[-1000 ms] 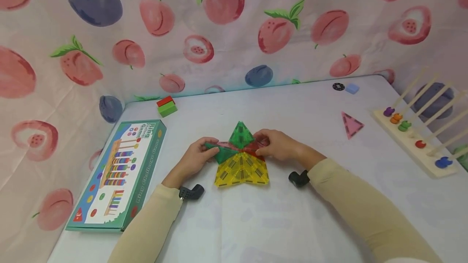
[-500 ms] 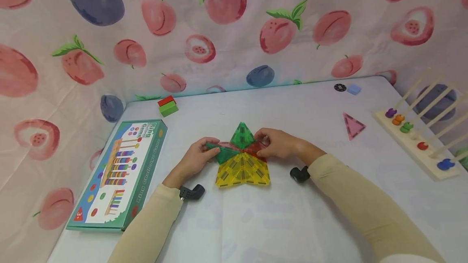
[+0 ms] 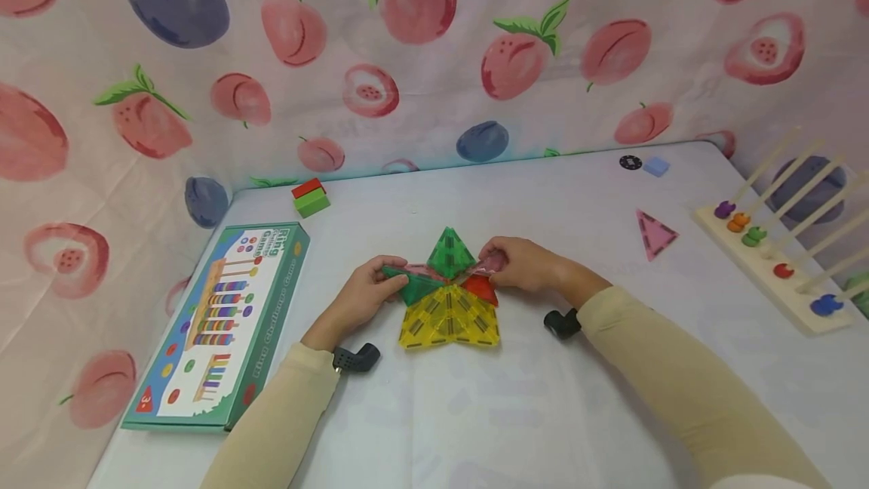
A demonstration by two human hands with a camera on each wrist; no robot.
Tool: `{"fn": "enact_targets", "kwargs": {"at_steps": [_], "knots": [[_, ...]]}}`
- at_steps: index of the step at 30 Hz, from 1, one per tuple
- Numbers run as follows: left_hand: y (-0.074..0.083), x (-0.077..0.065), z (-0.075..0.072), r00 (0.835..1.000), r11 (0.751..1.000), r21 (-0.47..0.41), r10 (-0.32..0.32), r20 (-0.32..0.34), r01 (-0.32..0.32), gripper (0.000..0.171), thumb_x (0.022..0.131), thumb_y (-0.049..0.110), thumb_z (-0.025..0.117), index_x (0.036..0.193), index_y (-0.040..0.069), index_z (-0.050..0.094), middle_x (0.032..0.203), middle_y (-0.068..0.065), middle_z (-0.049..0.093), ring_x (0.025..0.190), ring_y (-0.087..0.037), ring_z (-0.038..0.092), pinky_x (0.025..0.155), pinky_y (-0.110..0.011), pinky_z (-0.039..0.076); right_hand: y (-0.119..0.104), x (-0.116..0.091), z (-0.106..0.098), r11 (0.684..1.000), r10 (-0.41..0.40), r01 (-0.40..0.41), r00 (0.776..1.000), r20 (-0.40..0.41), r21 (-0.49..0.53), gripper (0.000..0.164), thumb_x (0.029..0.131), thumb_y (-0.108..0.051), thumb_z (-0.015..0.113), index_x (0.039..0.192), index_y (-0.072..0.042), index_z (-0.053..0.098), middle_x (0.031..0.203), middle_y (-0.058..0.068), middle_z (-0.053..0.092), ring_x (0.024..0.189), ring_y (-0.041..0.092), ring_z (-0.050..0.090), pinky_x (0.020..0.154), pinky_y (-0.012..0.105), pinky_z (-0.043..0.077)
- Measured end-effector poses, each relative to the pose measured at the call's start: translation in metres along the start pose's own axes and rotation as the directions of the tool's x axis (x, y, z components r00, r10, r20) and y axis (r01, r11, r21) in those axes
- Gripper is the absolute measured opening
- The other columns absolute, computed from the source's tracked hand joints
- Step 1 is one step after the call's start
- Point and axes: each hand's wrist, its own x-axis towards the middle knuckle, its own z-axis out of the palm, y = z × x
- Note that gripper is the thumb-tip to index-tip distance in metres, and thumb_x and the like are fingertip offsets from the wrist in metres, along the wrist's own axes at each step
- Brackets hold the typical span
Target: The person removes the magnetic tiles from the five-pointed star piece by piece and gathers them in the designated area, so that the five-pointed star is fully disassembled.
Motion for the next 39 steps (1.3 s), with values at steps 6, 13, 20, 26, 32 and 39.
{"fn": "enact_targets", "kwargs": {"at_steps": [6,13,20,26,32,39], "knots": [[-0.001,0.0,0.003,1.0,1.0,0.004,-0.004,0.008,0.004,0.036,0.084,0.038,0.061,0.115,0.022,0.053,0.097,-0.001,0.062,0.081,-0.017,0.057,0.068,-0.029,0.048,0.01,-0.011,-0.009,0.996,0.08,-0.076,0.994,-0.07,0.051,0.039,0.081,-0.029,0.067,0.114,-0.016,0.051,0.099,0.005,0.057,0.081,0.023,0.052,0.068,0.032,0.047],[0.0,-0.001,0.003,1.0,1.0,0.006,-0.024,0.0,0.024,0.037,0.083,0.039,0.061,0.115,0.022,0.053,0.098,0.0,0.062,0.083,-0.017,0.058,0.069,-0.029,0.048,0.032,-0.041,-0.044,0.991,0.131,-0.123,0.957,-0.257,0.049,0.039,0.085,-0.032,0.06,0.118,-0.014,0.048,0.102,0.008,0.059,0.084,0.022,0.055,0.067,0.031,0.048],[0.001,-0.002,0.0,0.999,1.0,0.023,-0.021,-0.025,0.022,0.037,0.083,0.04,0.06,0.116,0.023,0.053,0.098,0.001,0.062,0.082,-0.017,0.058,0.069,-0.03,0.048,0.064,-0.072,-0.079,0.968,0.225,-0.249,0.861,-0.457,0.007,0.041,0.087,-0.03,0.057,0.12,-0.008,0.046,0.105,0.017,0.053,0.087,0.029,0.051,0.063,0.032,0.047],[0.0,-0.003,-0.003,0.999,0.999,0.027,-0.03,-0.039,0.031,0.036,0.084,0.038,0.06,0.116,0.024,0.053,0.099,0.001,0.062,0.083,-0.018,0.058,0.07,-0.03,0.048,0.087,-0.086,-0.096,0.934,0.302,-0.356,0.793,-0.529,0.0,0.046,0.089,-0.034,0.051,0.123,-0.004,0.043,0.108,0.02,0.048,0.092,0.034,0.045,0.068,0.038,0.048],[0.01,-0.006,-0.002,0.999,0.999,0.019,-0.028,-0.017,0.029,0.036,0.087,0.032,0.058,0.119,0.018,0.051,0.101,-0.002,0.061,0.085,-0.02,0.057,0.072,-0.033,0.048,0.096,-0.092,-0.098,0.926,0.334,-0.375,0.781,-0.528,0.03,0.051,0.088,-0.038,0.051,0.124,-0.003,0.043,0.11,0.02,0.046,0.092,0.033,0.045,0.067,0.036,0.047],[0.003,-0.001,0.003,0.999,0.999,0.023,-0.032,-0.017,0.033,0.036,0.085,0.037,0.059,0.117,0.023,0.052,0.1,0.0,0.061,0.083,-0.019,0.057,0.071,-0.032,0.048,0.098,-0.096,-0.096,0.922,0.346,-0.386,0.782,-0.519,0.033,0.054,0.088,-0.044,0.051,0.123,-0.003,0.045,0.112,0.021,0.045,0.092,0.035,0.045,0.063,0.034,0.046]]}}
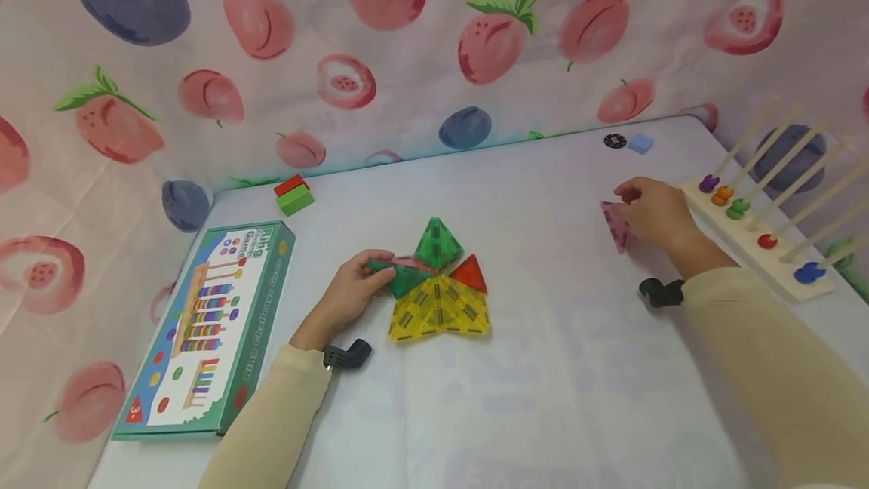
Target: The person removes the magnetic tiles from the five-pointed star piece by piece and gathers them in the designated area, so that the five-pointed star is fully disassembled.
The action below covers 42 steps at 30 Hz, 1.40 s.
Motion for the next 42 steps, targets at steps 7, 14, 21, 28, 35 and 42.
{"fn": "enact_targets", "kwargs": {"at_steps": [7,14,21,28,35,42], "knots": [[-0.001,0.0,0.001,1.0,0.999,0.019,0.028,-0.005,-0.027,0.035,0.085,0.038,0.059,0.115,0.023,0.053,0.096,0.001,0.063,0.079,-0.019,0.057,0.068,-0.031,0.047,0.002,-0.005,0.002,1.0,-0.017,0.017,0.998,0.06,-0.007,0.067,0.081,-0.055,0.052,0.125,-0.005,0.044,0.117,0.021,0.044,0.101,0.037,0.041,0.075,0.046,0.043],[-0.003,0.001,0.0,1.0,0.999,0.023,0.026,-0.014,-0.026,0.035,0.084,0.039,0.059,0.115,0.024,0.053,0.095,0.001,0.063,0.079,-0.018,0.057,0.068,-0.03,0.047,-0.001,-0.005,0.01,0.998,-0.062,0.064,0.987,0.147,-0.011,0.061,0.085,-0.043,0.057,0.129,-0.005,0.041,0.121,0.022,0.042,0.105,0.038,0.04,0.079,0.047,0.044],[-0.005,0.001,-0.001,1.0,1.0,-0.001,0.03,-0.008,-0.03,0.037,0.084,0.039,0.06,0.116,0.023,0.052,0.097,0.001,0.063,0.08,-0.018,0.058,0.069,-0.03,0.048,-0.004,0.005,0.016,0.993,-0.05,0.067,0.984,0.171,-0.095,0.064,0.085,-0.048,0.054,0.13,-0.005,0.039,0.123,0.029,0.039,0.109,0.045,0.036,0.08,0.054,0.041],[-0.004,0.002,-0.001,0.999,0.999,0.007,0.035,0.007,-0.035,0.039,0.082,0.043,0.06,0.117,0.025,0.052,0.097,0.001,0.062,0.081,-0.018,0.057,0.07,-0.03,0.048,0.002,0.012,0.012,0.976,-0.09,0.131,0.97,0.227,-0.174,0.068,0.085,-0.048,0.054,0.131,-0.002,0.037,0.125,0.029,0.038,0.112,0.046,0.031,0.086,0.059,0.031],[-0.003,0.001,-0.001,0.999,0.999,0.028,0.033,-0.002,-0.033,0.04,0.082,0.045,0.06,0.117,0.027,0.052,0.095,0.001,0.062,0.079,-0.017,0.056,0.069,-0.03,0.047,0.009,0.017,-0.001,0.983,-0.083,0.114,0.975,0.205,-0.145,0.073,0.084,-0.052,0.052,0.135,-0.003,0.032,0.125,0.029,0.036,0.11,0.046,0.032,0.085,0.059,0.033],[-0.006,0.002,-0.001,0.999,0.999,0.028,0.034,-0.003,-0.034,0.039,0.083,0.043,0.06,0.116,0.026,0.053,0.096,0.002,0.062,0.079,-0.018,0.056,0.069,-0.03,0.047,-0.007,0.007,-0.021,0.996,-0.074,0.08,0.99,0.124,-0.045,0.08,0.078,-0.063,0.049,0.139,-0.014,0.03,0.127,0.028,0.036,0.109,0.048,0.031,0.068,0.054,0.043]]}}
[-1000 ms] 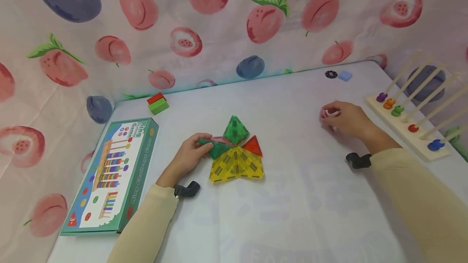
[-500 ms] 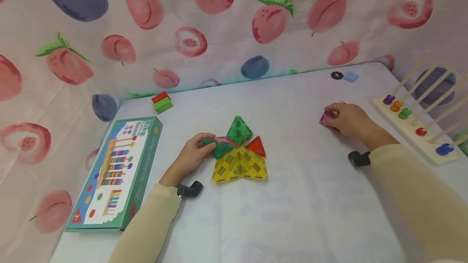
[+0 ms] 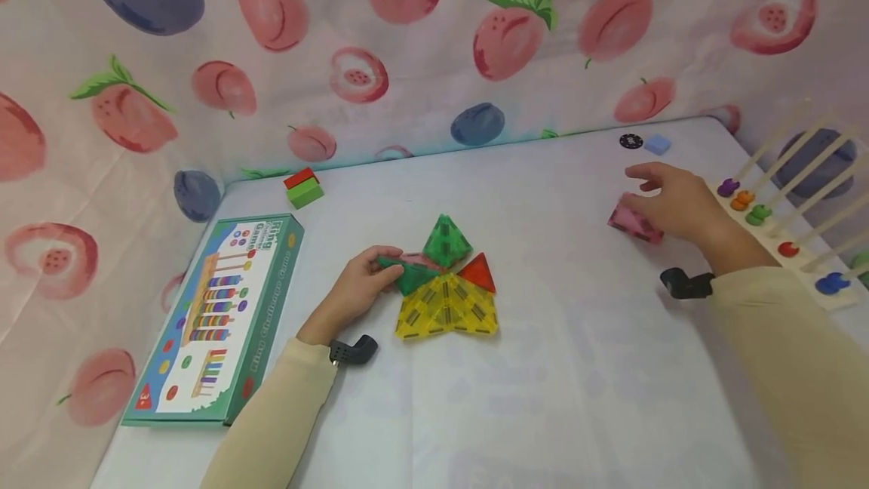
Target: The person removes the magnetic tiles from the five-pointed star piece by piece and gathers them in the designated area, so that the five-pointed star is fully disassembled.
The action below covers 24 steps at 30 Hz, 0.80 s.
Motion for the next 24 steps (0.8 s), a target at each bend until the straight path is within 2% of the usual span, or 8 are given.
{"fn": "enact_targets", "kwargs": {"at_steps": [3,10,16,24], "knots": [[0.0,0.0,0.0,1.0,1.0,-0.007,0.004,-0.006,-0.004,0.039,0.083,0.043,0.06,0.116,0.026,0.052,0.097,0.002,0.062,0.08,-0.017,0.056,0.069,-0.03,0.047,0.0,-0.001,0.0,1.0,0.015,-0.015,1.0,0.004,-0.02,0.079,0.079,-0.063,0.047,0.136,-0.01,0.034,0.125,0.028,0.038,0.107,0.047,0.035,0.07,0.054,0.043],[0.0,0.0,0.0,1.0,1.0,-0.02,-0.005,0.002,0.006,0.039,0.084,0.04,0.06,0.117,0.023,0.052,0.098,0.0,0.062,0.082,-0.018,0.056,0.071,-0.031,0.047,0.021,0.001,0.017,0.994,0.043,-0.042,0.999,0.006,-0.104,0.064,0.087,-0.046,0.051,0.126,0.004,0.038,0.113,0.029,0.044,0.096,0.042,0.042,0.076,0.052,0.04],[0.003,-0.002,0.0,1.0,1.0,-0.017,-0.013,-0.002,0.013,0.04,0.084,0.039,0.06,0.119,0.021,0.051,0.099,0.0,0.062,0.082,-0.018,0.056,0.071,-0.032,0.047,0.024,0.004,0.024,0.986,0.071,-0.075,0.997,-0.034,-0.146,0.071,0.084,-0.05,0.053,0.123,0.008,0.038,0.108,0.03,0.045,0.093,0.042,0.041,0.078,0.054,0.037],[0.001,-0.001,0.001,1.0,1.0,-0.013,-0.01,-0.008,0.01,0.038,0.083,0.041,0.06,0.117,0.024,0.052,0.097,0.001,0.062,0.081,-0.018,0.056,0.07,-0.03,0.047,0.026,0.003,0.024,0.977,0.122,-0.123,0.992,-0.019,-0.175,0.087,0.078,-0.059,0.052,0.129,0.009,0.032,0.113,0.032,0.041,0.101,0.048,0.035,0.083,0.059,0.033]]}}
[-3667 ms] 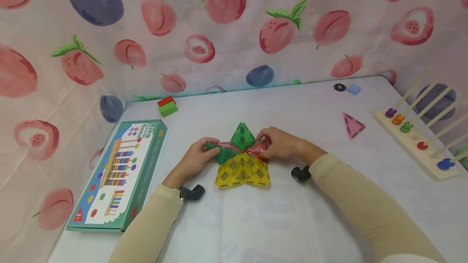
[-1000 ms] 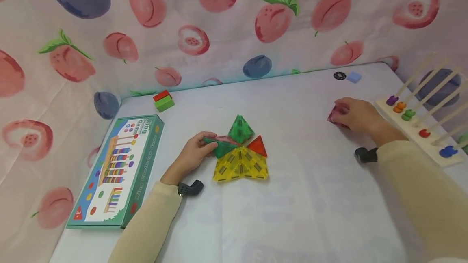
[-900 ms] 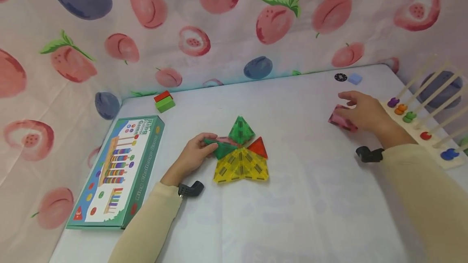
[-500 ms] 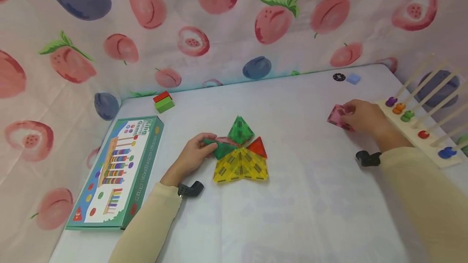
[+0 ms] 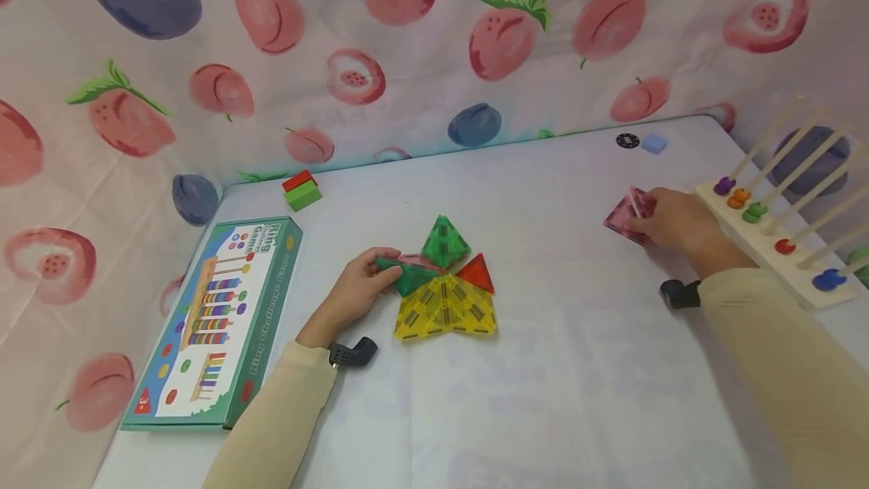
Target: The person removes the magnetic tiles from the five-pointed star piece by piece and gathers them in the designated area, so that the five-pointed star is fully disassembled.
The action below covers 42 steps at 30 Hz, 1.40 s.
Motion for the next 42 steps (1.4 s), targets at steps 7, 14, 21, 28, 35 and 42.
{"fn": "enact_targets", "kwargs": {"at_steps": [7,14,21,28,35,42], "knots": [[0.002,0.0,0.001,1.0,1.0,-0.006,0.014,0.002,-0.014,0.038,0.084,0.04,0.06,0.117,0.024,0.052,0.097,0.002,0.063,0.081,-0.018,0.057,0.07,-0.03,0.047,0.006,-0.004,-0.005,0.999,-0.014,0.013,1.0,-0.026,-0.045,0.095,0.073,-0.068,0.052,0.129,0.007,0.034,0.112,0.031,0.042,0.099,0.048,0.036,0.079,0.061,0.032],[0.002,-0.001,0.002,1.0,1.0,-0.003,0.01,0.004,-0.01,0.038,0.083,0.041,0.06,0.117,0.024,0.052,0.097,0.002,0.063,0.081,-0.018,0.057,0.07,-0.03,0.047,0.011,-0.007,-0.006,0.999,-0.025,0.022,0.997,-0.069,-0.043,0.097,0.07,-0.07,0.052,0.127,0.007,0.036,0.107,0.031,0.044,0.096,0.047,0.038,0.076,0.06,0.033],[0.003,-0.004,0.002,1.0,1.0,0.001,0.01,0.005,-0.01,0.038,0.084,0.041,0.059,0.117,0.023,0.052,0.096,0.002,0.063,0.08,-0.018,0.056,0.07,-0.03,0.047,0.011,-0.012,-0.004,0.996,-0.087,0.087,0.996,-0.011,0.026,0.094,0.072,-0.064,0.057,0.131,0.006,0.034,0.114,0.034,0.041,0.103,0.049,0.035,0.083,0.061,0.031],[0.002,-0.001,0.002,1.0,1.0,-0.001,0.01,0.008,-0.01,0.038,0.084,0.039,0.059,0.118,0.022,0.052,0.097,0.001,0.063,0.08,-0.019,0.056,0.07,-0.03,0.047,0.008,-0.014,-0.005,0.991,-0.131,0.13,0.991,0.007,0.005,0.092,0.073,-0.062,0.059,0.132,0.005,0.034,0.119,0.034,0.041,0.108,0.048,0.035,0.086,0.06,0.029],[0.0,-0.001,0.001,1.0,1.0,0.008,0.006,0.005,-0.007,0.039,0.084,0.04,0.06,0.117,0.022,0.052,0.097,0.001,0.063,0.08,-0.019,0.057,0.07,-0.031,0.047,-0.026,-0.028,-0.009,0.981,-0.19,0.191,0.982,-0.015,0.045,0.08,0.075,-0.06,0.057,0.129,-0.004,0.04,0.118,0.027,0.044,0.103,0.043,0.038,0.079,0.056,0.038],[0.002,-0.001,0.0,1.0,1.0,-0.001,0.011,0.0,-0.011,0.037,0.084,0.04,0.06,0.116,0.023,0.053,0.096,0.003,0.063,0.079,-0.018,0.057,0.069,-0.03,0.047,-0.1,-0.049,0.01,0.925,-0.368,0.365,0.93,0.011,0.103,0.061,0.078,-0.051,0.061,0.122,-0.011,0.051,0.115,0.012,0.055,0.1,0.028,0.048,0.076,0.045,0.044]]}}
